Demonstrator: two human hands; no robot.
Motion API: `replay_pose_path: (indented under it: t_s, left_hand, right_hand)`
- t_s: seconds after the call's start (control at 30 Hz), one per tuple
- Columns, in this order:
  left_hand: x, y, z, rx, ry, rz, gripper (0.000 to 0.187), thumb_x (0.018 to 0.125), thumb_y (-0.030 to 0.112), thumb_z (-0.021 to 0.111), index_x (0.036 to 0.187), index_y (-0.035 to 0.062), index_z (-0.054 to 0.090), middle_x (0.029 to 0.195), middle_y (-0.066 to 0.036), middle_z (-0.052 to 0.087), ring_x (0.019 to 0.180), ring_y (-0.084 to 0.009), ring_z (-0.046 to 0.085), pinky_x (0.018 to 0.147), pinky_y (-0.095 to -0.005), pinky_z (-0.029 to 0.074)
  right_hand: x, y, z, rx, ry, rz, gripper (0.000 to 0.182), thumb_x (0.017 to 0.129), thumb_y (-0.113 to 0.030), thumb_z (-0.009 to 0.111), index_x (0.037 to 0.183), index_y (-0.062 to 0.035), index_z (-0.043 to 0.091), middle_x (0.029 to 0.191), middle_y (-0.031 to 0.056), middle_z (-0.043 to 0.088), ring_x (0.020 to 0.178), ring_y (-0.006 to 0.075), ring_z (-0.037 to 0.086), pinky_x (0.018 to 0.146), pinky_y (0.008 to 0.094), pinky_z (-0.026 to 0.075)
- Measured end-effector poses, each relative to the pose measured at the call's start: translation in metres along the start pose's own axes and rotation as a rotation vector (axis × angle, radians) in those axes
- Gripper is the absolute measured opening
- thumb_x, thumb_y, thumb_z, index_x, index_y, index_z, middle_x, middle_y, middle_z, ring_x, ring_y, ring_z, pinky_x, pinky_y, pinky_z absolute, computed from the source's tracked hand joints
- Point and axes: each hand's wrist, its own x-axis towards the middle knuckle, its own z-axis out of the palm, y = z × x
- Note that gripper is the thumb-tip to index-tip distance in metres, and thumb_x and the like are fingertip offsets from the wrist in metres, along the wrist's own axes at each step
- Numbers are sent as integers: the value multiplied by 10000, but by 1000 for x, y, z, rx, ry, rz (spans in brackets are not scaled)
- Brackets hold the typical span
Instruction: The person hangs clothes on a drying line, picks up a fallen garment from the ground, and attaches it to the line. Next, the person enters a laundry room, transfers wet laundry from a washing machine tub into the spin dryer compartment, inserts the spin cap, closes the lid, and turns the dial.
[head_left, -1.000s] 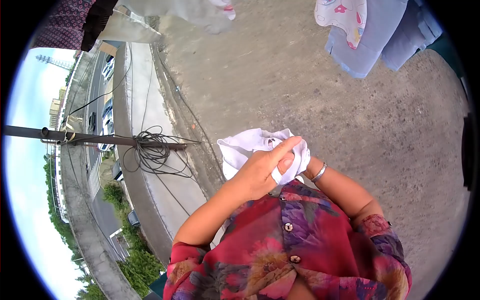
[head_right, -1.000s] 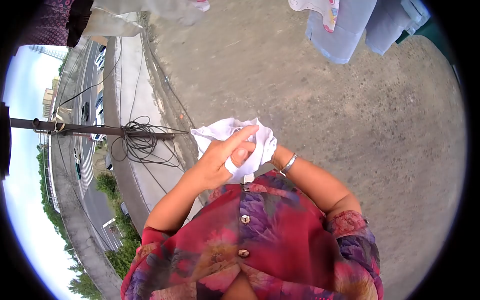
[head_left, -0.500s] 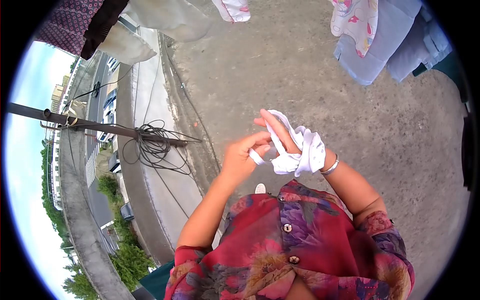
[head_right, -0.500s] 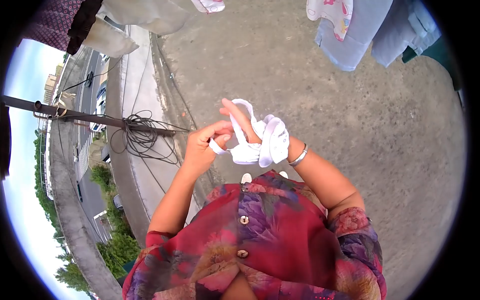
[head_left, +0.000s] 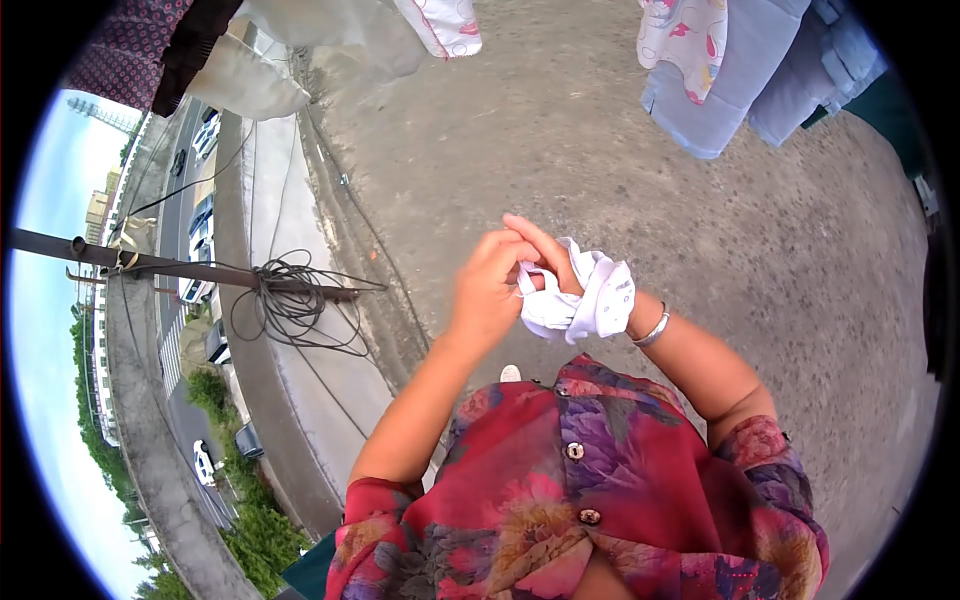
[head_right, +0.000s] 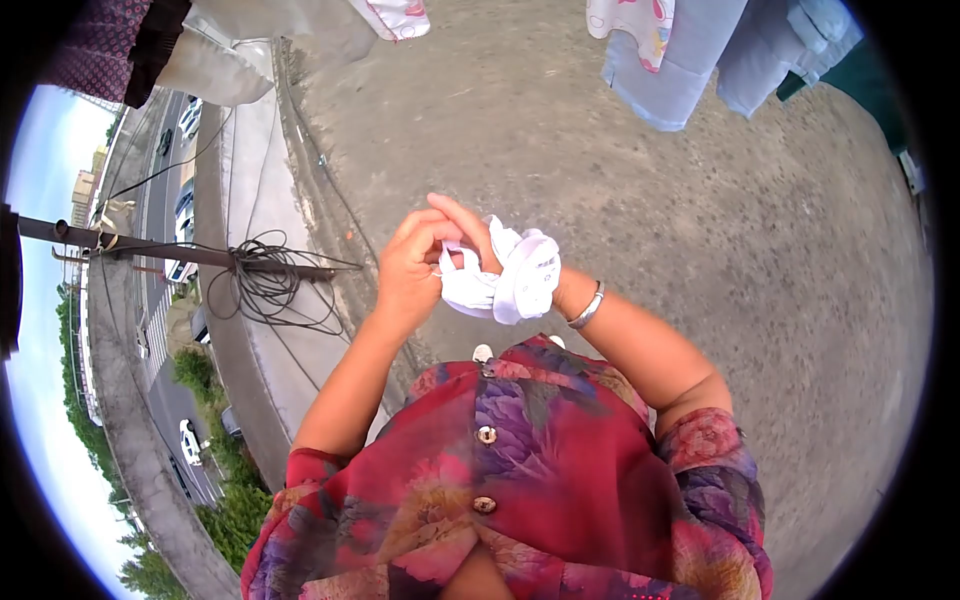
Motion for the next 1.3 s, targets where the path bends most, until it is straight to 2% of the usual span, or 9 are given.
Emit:
replay_pose_path:
  t_s: [0.3, 0.43, 0.5, 0.57, 0.63, 0.77, 0.83, 1.1, 1.3]
  left_hand:
    - [-20, -33, 6, -265, 26, -391, 377, 762, 4, 577, 1107, 21, 425, 1037, -80, 486, 869, -136, 552, 688, -243, 469]
    - [-48, -55, 59, -286, 8, -137, 317, 824, 122, 543, 1107, 6, 456, 1025, -68, 537, 787, -117, 550, 699, -249, 452]
    - [-49, -59, 57, -198, -67, -341, 284, 835, 124, 516, 1082, -12, 485, 968, -65, 565, 775, -117, 545, 710, -245, 440]
    - [-50, -59, 49, -110, -143, -545, 265, 845, 126, 489, 1058, -30, 514, 912, -62, 592, 762, -118, 540, 721, -240, 429]
    - [-51, -56, 28, -292, -22, -422, 239, 853, 115, 452, 1003, -42, 553, 823, -36, 607, 736, -92, 535, 680, -222, 430]
    - [-36, -51, -30, -288, -56, -511, 230, 868, 150, 436, 949, -11, 580, 807, -41, 614, 679, -102, 571, 618, -239, 464]
    - [-29, -65, -47, -384, 23, -673, 245, 865, 165, 442, 947, -22, 576, 820, -59, 619, 697, -124, 586, 635, -251, 472]
    - [-74, -148, -64, -586, 150, -992, 280, 821, 179, 504, 928, -70, 573, 842, -117, 627, 714, -188, 615, 642, -305, 484]
    - [-61, -148, -49, 71, 348, -694, 311, 839, 149, 500, 1110, -3, 496, 867, -44, 561, 770, -110, 518, 680, -248, 422]
  right_hand:
    - [-6, 20, -15, 545, 220, 594, 201, 825, -256, 496, 807, -60, 536, 721, 54, 529, 644, 162, 470, 659, 274, 405]
    - [5, 28, 2, -745, 297, 587, 77, 809, -145, 549, 821, -70, 534, 717, -17, 526, 683, 94, 496, 605, 239, 407]
    - [-8, 39, -9, -1329, 20, -63, 83, 803, -133, 549, 821, -61, 512, 716, 2, 510, 697, 117, 493, 630, 248, 400]
    - [-14, 88, -11, -337, 220, 453, 102, 791, -121, 555, 847, -52, 505, 763, 23, 512, 714, 127, 494, 640, 250, 398]
    - [-2, 26, -38, -722, -92, 615, 149, 775, -130, 579, 887, -47, 526, 814, 35, 527, 743, 123, 503, 652, 252, 412]
    - [-46, 45, -53, -497, -191, -260, 223, 724, -213, 642, 856, -40, 592, 752, 56, 583, 703, 109, 547, 606, 224, 442]
    - [-28, -27, -54, -17, -702, 943, 172, 763, -218, 615, 797, -52, 585, 582, 27, 541, 558, 110, 526, 529, 227, 419]
    - [-30, -46, -115, 800, 106, 248, 270, 838, -298, 529, 759, -41, 540, 506, 14, 493, 409, 65, 392, 413, 207, 309]
    - [-6, -81, -98, 712, -41, 412, 261, 855, -278, 507, 893, -29, 571, 512, 15, 501, 377, 38, 351, 400, 163, 286]
